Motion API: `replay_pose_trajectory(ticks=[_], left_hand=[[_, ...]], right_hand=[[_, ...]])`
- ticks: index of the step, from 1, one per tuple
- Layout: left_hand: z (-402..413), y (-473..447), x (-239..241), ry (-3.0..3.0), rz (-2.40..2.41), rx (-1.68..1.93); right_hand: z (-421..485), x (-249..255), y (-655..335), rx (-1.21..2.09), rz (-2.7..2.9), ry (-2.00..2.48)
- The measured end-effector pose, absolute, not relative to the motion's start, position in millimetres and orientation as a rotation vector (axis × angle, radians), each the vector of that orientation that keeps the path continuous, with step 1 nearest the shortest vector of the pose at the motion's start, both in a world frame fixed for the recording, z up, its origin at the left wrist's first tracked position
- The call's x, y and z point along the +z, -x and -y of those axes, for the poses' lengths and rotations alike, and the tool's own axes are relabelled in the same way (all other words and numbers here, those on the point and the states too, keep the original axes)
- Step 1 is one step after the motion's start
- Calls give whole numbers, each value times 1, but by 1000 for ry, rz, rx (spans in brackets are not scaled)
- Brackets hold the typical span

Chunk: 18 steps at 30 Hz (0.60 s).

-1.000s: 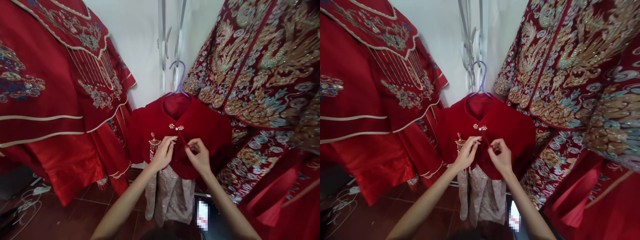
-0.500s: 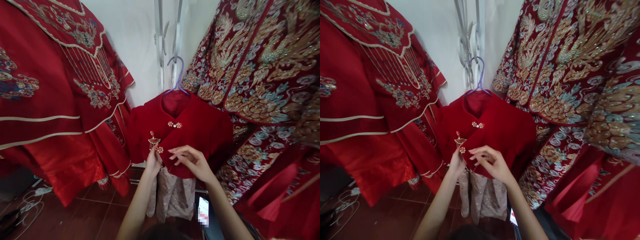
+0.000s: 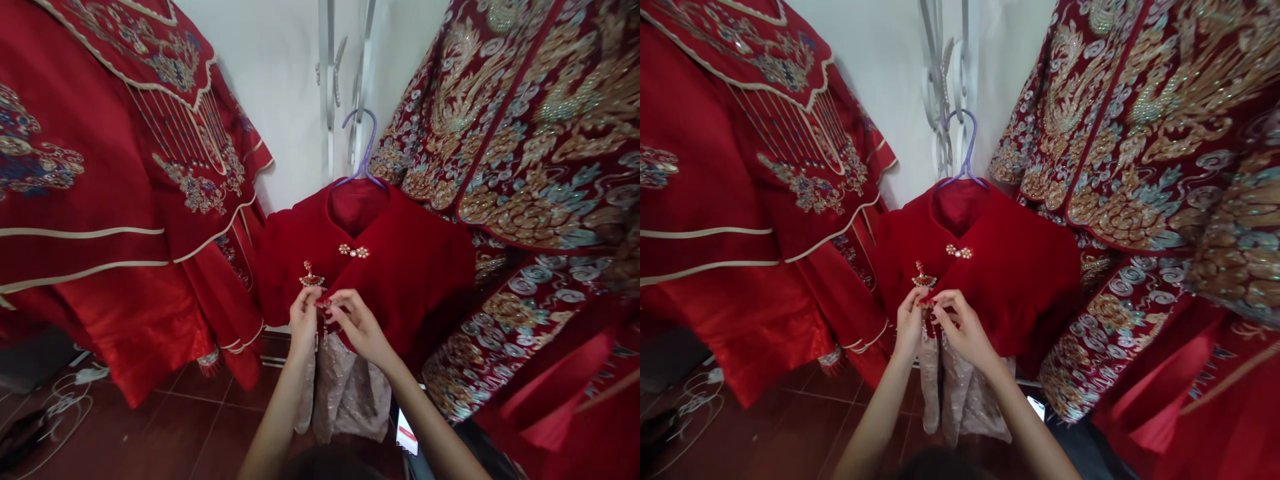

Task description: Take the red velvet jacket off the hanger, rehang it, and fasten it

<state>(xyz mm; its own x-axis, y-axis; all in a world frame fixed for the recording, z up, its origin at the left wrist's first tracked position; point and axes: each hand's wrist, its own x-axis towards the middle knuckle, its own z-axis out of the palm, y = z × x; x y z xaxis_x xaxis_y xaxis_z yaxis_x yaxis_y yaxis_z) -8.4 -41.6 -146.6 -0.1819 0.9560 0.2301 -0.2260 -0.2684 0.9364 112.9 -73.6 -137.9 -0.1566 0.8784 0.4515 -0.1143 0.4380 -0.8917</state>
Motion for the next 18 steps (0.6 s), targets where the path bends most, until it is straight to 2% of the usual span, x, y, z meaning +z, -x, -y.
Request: replay_pose_trajectory(ticks=[7, 18], left_hand=[[44, 6, -137, -1335, -1258, 1906], [25, 15, -141, -1347, -1161, 1813]], right_hand=[[67, -132, -108, 904, 1355, 806], [35, -129, -110, 891, 1293, 860]])
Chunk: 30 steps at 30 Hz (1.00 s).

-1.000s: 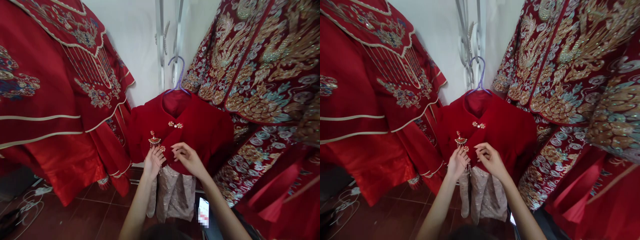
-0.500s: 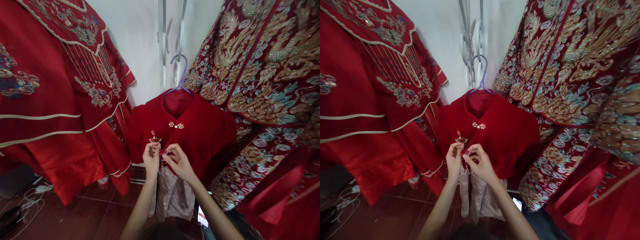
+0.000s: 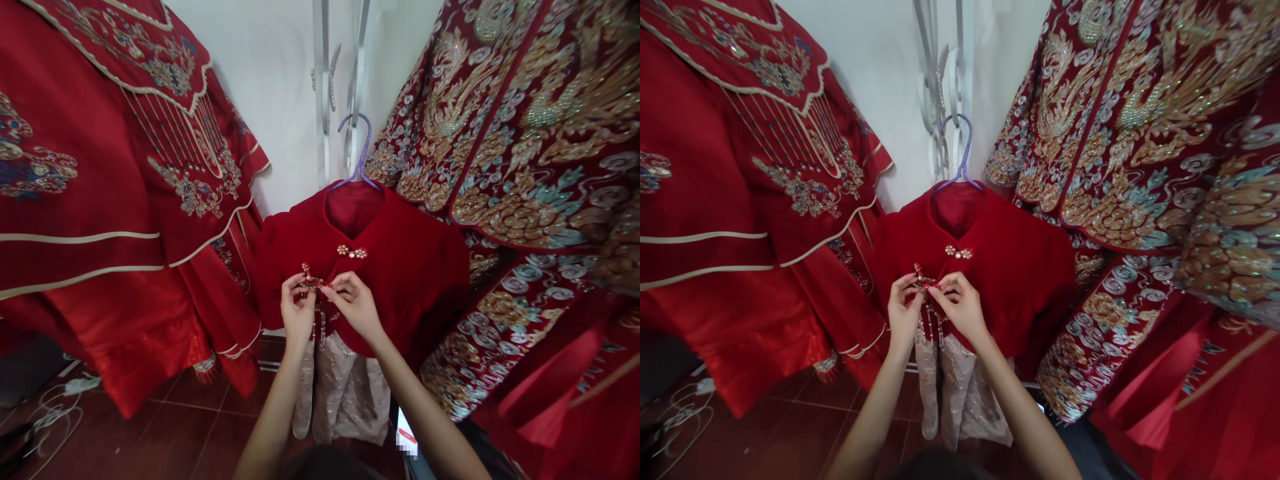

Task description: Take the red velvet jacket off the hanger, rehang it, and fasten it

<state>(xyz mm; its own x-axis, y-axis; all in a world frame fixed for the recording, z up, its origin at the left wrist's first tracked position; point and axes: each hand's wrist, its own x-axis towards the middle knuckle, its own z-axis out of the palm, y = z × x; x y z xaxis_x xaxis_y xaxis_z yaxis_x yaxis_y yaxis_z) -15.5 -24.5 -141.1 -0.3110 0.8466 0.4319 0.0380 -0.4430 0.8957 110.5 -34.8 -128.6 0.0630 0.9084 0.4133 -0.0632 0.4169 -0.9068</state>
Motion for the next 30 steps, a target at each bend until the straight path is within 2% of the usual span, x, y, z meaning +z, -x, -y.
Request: replay_pose_trajectory(ticks=[11, 17, 30], left_hand=[[15, 17, -138, -1249, -1003, 1812], [15, 18, -137, -1148, -979, 1730], [15, 16, -132, -1120, -977, 1786]], right_hand=[[16, -123, -109, 730, 1393, 932], [10, -122, -114, 706, 1421, 921], [8, -113, -108, 756, 1452, 895]])
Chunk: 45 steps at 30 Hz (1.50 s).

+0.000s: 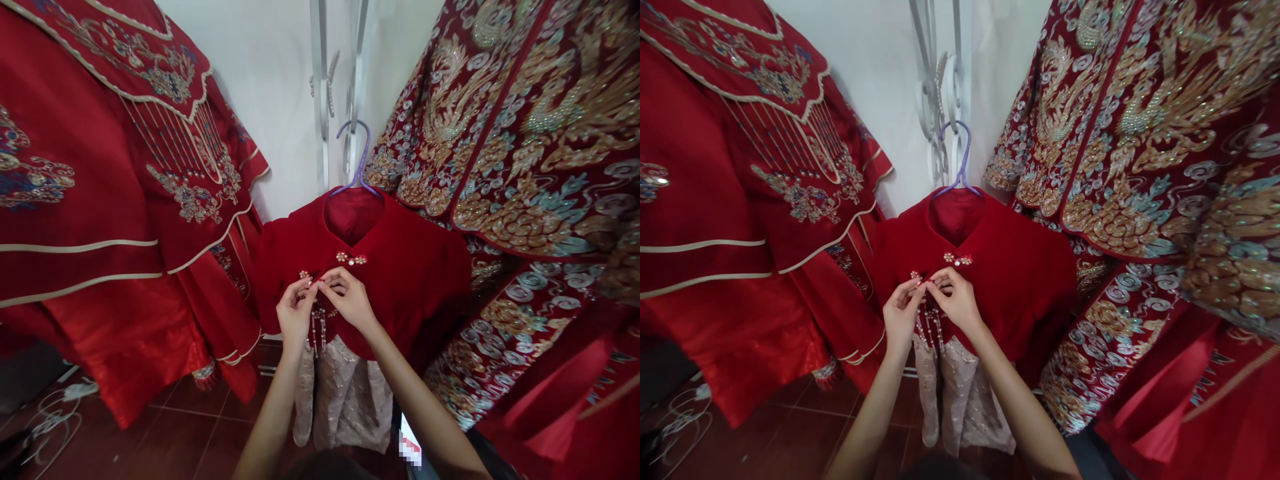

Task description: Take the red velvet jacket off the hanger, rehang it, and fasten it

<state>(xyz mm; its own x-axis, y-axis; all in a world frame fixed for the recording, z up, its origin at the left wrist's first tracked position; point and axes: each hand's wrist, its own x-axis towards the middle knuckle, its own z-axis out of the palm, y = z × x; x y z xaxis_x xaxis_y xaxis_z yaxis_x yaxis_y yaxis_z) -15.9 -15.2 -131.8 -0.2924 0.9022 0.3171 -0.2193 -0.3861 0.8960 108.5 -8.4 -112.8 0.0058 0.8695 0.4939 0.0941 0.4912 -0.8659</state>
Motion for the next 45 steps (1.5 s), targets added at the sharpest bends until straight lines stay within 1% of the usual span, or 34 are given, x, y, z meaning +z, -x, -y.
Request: replay_pose_trajectory(ticks=[8, 17, 27, 34, 39, 45], left_hand=[[18, 20, -134, -1101, -991, 1787], [22, 24, -130, -1107, -999, 1708], [23, 23, -129, -1127, -1047, 1824], [22, 25, -128, -1222, -1076, 1803], [16, 26, -120, -1173, -958, 1671], [9, 52, -90, -1226, -914, 1292]], right_hand=[[8, -117, -113, 815, 1346, 910], [17, -114, -109, 661, 1439, 904], [16, -109, -98, 698, 1389, 910], [17, -116, -94, 682, 1375, 846], [19, -118, -99, 708, 1395, 783], [14, -116, -100, 665, 1457, 815]])
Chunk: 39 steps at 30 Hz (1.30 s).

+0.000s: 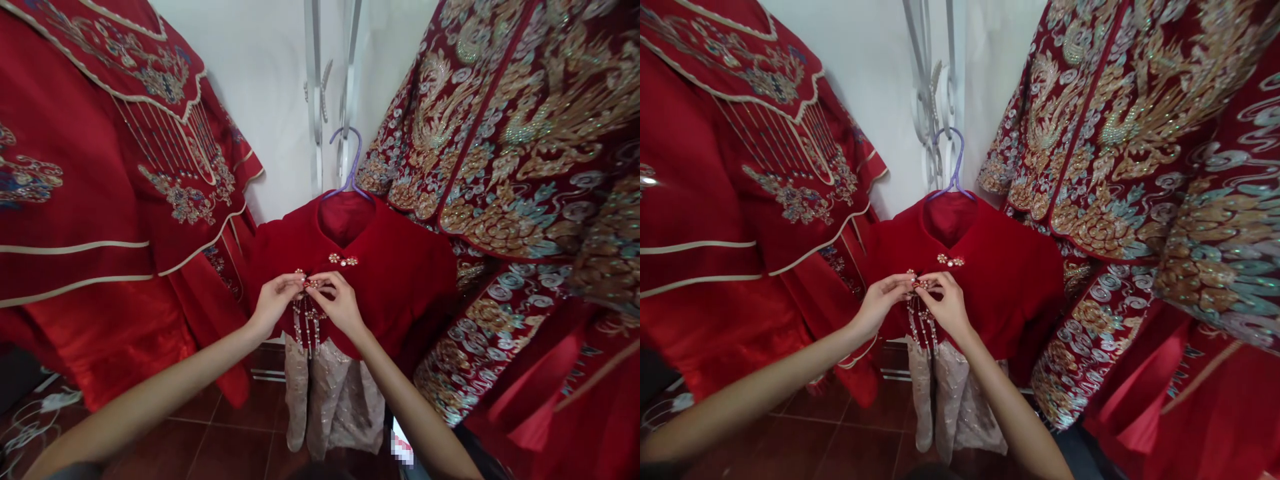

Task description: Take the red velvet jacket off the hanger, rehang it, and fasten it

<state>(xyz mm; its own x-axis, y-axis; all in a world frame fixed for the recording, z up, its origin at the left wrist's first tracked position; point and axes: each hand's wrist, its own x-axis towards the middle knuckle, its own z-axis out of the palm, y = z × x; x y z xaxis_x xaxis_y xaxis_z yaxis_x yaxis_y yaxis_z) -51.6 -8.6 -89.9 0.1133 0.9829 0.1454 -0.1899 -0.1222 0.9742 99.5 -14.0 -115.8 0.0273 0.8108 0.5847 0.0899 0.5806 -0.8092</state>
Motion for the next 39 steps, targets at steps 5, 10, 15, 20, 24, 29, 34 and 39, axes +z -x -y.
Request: replay_pose_trajectory(ticks=[5, 10, 15, 20, 24, 29, 34, 39], left_hand=[[11, 55, -86, -1138, -892, 1262], [3, 62, -87, -1452, -922, 1085], [5, 69, -90, -1655, -913, 1095], [18, 72, -102, -1804, -971, 1093], [11, 81, -100, -1990, -1011, 1110], [-6, 82, -94, -1949, -966, 1072], [-2, 64, -106, -1763, -1027, 1284], [2, 42, -115, -1510, -980, 1502]], right_hand=[[14, -117, -98, 670, 1449, 816], [17, -118, -100, 702, 1496, 816], [19, -115, -101, 703, 1488, 820], [26, -116, -104, 678, 1521, 832], [33, -119, -111, 608, 1524, 885], [35, -120, -116, 599, 1549, 912], [36, -120, -116, 578, 1587, 926], [34, -123, -116, 537, 1551, 1018]])
